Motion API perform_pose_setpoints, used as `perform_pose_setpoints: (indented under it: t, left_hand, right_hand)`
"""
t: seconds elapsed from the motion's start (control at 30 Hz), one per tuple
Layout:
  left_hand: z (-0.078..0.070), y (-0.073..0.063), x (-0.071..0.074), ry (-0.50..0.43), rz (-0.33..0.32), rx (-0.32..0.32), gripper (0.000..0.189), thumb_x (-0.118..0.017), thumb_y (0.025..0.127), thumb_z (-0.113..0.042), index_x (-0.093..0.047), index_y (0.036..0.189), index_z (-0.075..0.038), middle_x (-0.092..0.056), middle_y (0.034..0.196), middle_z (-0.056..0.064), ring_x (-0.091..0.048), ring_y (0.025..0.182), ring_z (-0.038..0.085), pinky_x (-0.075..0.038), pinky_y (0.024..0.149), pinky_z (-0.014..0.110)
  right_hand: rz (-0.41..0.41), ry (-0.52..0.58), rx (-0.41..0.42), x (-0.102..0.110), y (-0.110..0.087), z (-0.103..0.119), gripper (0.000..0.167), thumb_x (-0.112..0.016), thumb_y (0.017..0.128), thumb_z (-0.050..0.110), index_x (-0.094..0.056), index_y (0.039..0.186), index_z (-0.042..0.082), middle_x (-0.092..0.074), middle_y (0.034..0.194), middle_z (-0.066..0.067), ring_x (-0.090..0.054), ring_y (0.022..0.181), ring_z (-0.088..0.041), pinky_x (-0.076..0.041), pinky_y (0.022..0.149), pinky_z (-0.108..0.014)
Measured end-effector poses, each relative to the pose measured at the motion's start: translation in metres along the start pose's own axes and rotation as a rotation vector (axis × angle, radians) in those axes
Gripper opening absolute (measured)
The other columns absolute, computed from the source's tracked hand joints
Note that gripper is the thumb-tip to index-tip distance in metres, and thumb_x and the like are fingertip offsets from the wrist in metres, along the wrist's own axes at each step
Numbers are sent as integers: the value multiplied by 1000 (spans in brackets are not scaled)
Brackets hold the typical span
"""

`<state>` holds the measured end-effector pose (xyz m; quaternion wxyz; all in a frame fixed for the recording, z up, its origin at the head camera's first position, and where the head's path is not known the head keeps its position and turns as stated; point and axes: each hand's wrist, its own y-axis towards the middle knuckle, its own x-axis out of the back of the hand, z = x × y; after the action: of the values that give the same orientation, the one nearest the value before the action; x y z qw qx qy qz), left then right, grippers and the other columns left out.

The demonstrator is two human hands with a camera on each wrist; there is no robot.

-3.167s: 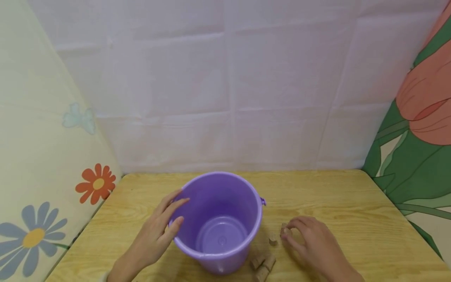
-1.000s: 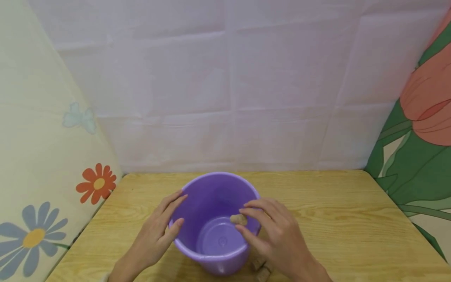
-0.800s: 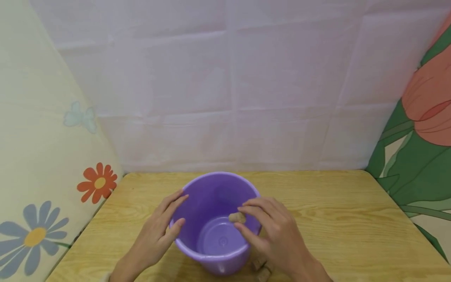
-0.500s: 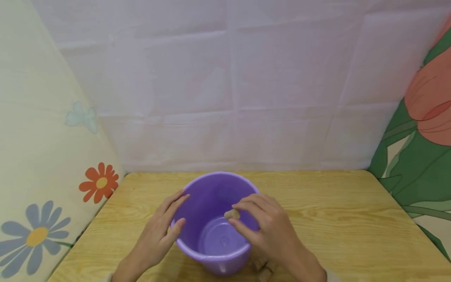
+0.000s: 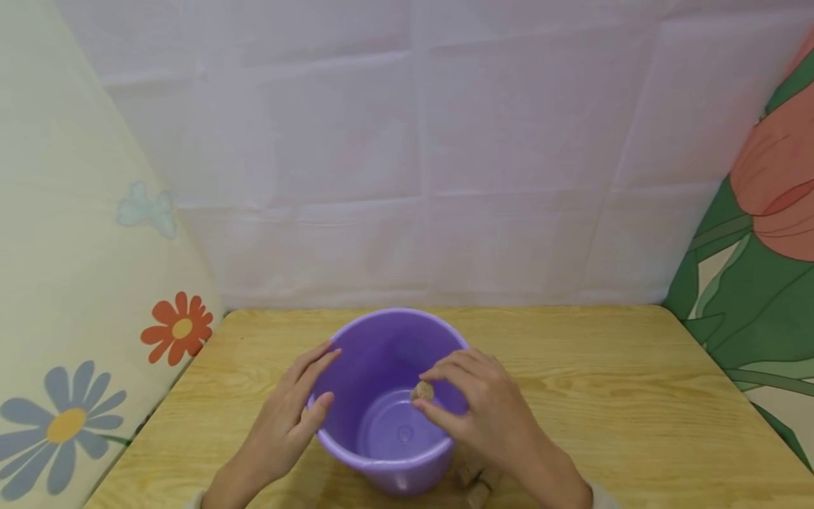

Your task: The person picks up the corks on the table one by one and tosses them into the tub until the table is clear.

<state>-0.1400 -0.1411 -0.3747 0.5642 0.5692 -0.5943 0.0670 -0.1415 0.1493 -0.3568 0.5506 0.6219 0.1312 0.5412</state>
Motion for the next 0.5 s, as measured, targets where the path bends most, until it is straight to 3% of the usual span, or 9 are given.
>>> perform_pose_setpoints:
  t: [0.27,0.4,0.5]
  left_hand:
    - [-1,0,0,-20,7,18,57,-59,95,-23,-43,150,-18,-41,156,-1,-45,138,20,-49,100,49]
    - [-1,0,0,-29,11,22,57,-58,96,-22,-43,150,-17,-41,156,-1,-45,137,20,-49,99,49]
    - [-1,0,0,-32,7,22,57,-58,95,-21,-43,150,-17,-41,156,-2,-45,137,20,-49,99,49]
  right_hand:
    - [37,1,-50,2,-2,0,29,-75,84,45,-75,101,21,-71,100,8,-64,96,-13,-39,104,-16]
    - [20,12,-33,2,-1,0,30,-78,82,42,-74,102,19,-72,100,5,-64,95,-16,-38,105,-16]
    - [10,8,-27,2,-2,0,32,-72,87,46,-75,101,18,-72,100,3,-63,97,-16,-36,106,-14]
